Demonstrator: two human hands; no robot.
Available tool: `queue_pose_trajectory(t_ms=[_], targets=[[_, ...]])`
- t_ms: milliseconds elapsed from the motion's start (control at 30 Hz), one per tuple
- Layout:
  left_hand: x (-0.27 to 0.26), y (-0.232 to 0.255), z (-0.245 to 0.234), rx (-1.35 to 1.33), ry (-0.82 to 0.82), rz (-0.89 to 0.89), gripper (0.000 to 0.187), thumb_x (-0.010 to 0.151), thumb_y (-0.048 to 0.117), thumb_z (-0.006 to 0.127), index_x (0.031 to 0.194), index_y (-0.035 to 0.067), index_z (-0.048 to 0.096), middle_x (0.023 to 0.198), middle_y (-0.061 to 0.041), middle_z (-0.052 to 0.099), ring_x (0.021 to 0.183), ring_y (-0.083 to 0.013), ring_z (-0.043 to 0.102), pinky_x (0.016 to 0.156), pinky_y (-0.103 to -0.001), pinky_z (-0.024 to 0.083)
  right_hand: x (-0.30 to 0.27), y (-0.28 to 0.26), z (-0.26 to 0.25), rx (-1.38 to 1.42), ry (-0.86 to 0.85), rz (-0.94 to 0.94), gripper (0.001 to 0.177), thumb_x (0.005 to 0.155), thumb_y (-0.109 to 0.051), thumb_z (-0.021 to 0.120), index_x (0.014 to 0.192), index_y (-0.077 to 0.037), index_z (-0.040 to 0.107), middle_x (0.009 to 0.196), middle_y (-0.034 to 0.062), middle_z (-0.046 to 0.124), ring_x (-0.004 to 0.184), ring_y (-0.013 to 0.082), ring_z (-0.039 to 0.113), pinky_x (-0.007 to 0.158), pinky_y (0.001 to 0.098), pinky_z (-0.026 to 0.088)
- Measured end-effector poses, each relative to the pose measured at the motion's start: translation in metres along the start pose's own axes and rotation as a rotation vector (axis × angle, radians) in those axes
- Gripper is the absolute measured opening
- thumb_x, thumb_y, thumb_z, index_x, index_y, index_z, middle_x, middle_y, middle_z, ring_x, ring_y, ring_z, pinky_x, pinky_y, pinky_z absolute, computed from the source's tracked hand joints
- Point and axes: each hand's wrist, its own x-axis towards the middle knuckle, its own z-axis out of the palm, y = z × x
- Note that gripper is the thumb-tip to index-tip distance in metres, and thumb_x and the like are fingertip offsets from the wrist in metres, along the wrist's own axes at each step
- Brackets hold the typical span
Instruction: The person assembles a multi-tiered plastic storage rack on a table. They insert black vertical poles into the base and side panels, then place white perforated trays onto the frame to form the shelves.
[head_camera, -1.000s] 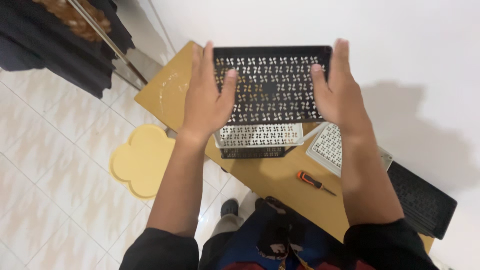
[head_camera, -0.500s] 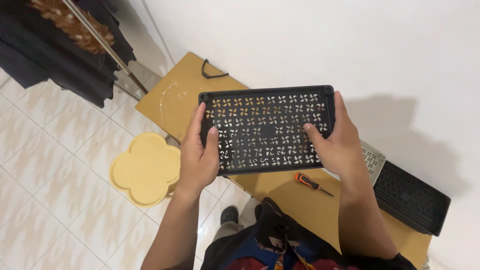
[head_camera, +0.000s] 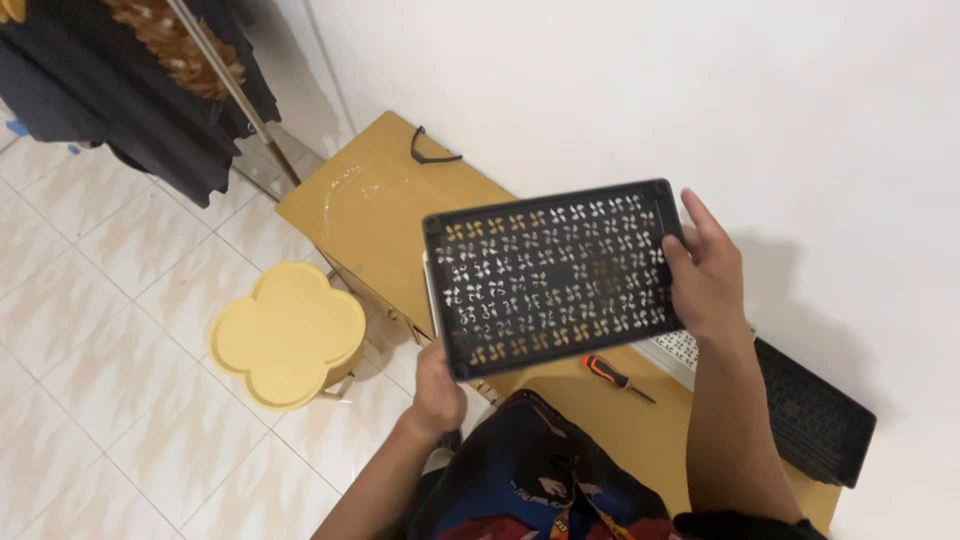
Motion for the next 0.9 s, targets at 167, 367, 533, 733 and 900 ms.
queue_pose_trajectory(t_ms=[167,367,533,733,900], targets=[[0.02,0.022,-0.013,0.259,-0.196,0.253,0.065,0.107,0.06,0.041,0.097,0.004,0.074,0.086,-0.013,0.067,0.07,-0.031,0.069,0.063,-0.039,0.054,-0.018,0.058,0.009,0.016,0.078,-0.062,0.048,0.106,0.003,0.053,0.153,0.003,0.046,0.117,0.013,0.071,0.098,0.0124,0.067,0.083,0.0253,0.054],[0.052,0.025,-0.006,0.633,-0.346,0.35,0.064,0.086,0.072,0.065,0.077,0.008,0.068,0.071,-0.005,0.058,0.056,-0.0253,0.06,0.05,-0.038,0.047,-0.049,0.18,0.048,-0.092,0.037,-0.258,0.06,0.108,0.003,0.05,0.163,0.008,0.027,0.147,0.0261,0.053,0.131,0.0287,0.056,0.106,0.0397,0.045],[0.073,-0.007,0.002,0.847,-0.587,0.182,0.073,0.08,0.08,0.06,0.068,0.008,0.068,0.066,-0.006,0.06,0.053,-0.0266,0.061,0.05,-0.041,0.047,-0.08,0.26,0.078,-0.07,-0.352,0.622,0.048,0.106,-0.022,0.059,0.146,0.004,0.053,0.132,0.0287,0.068,0.103,0.035,0.07,0.084,0.0439,0.056],[0.089,-0.043,0.006,0.826,-0.728,0.184,0.075,0.081,0.081,0.058,0.065,0.008,0.067,0.066,-0.007,0.062,0.062,-0.0313,0.063,0.053,-0.044,0.047,-0.141,0.275,0.095,0.198,-0.502,0.788,0.057,0.095,-0.022,0.06,0.148,-0.019,0.04,0.138,0.0004,0.061,0.111,0.0202,0.067,0.089,0.0373,0.054],[0.085,-0.064,0.017,0.789,-0.719,0.247,0.068,0.08,0.077,0.06,0.069,0.01,0.072,0.069,-0.008,0.064,0.067,-0.0334,0.064,0.069,-0.044,0.05,-0.161,0.274,0.095,-0.156,-0.207,0.262,0.033,0.096,-0.012,0.066,0.126,0.001,0.068,0.123,0.0164,0.073,0.115,0.0267,0.068,0.099,0.0383,0.053]])
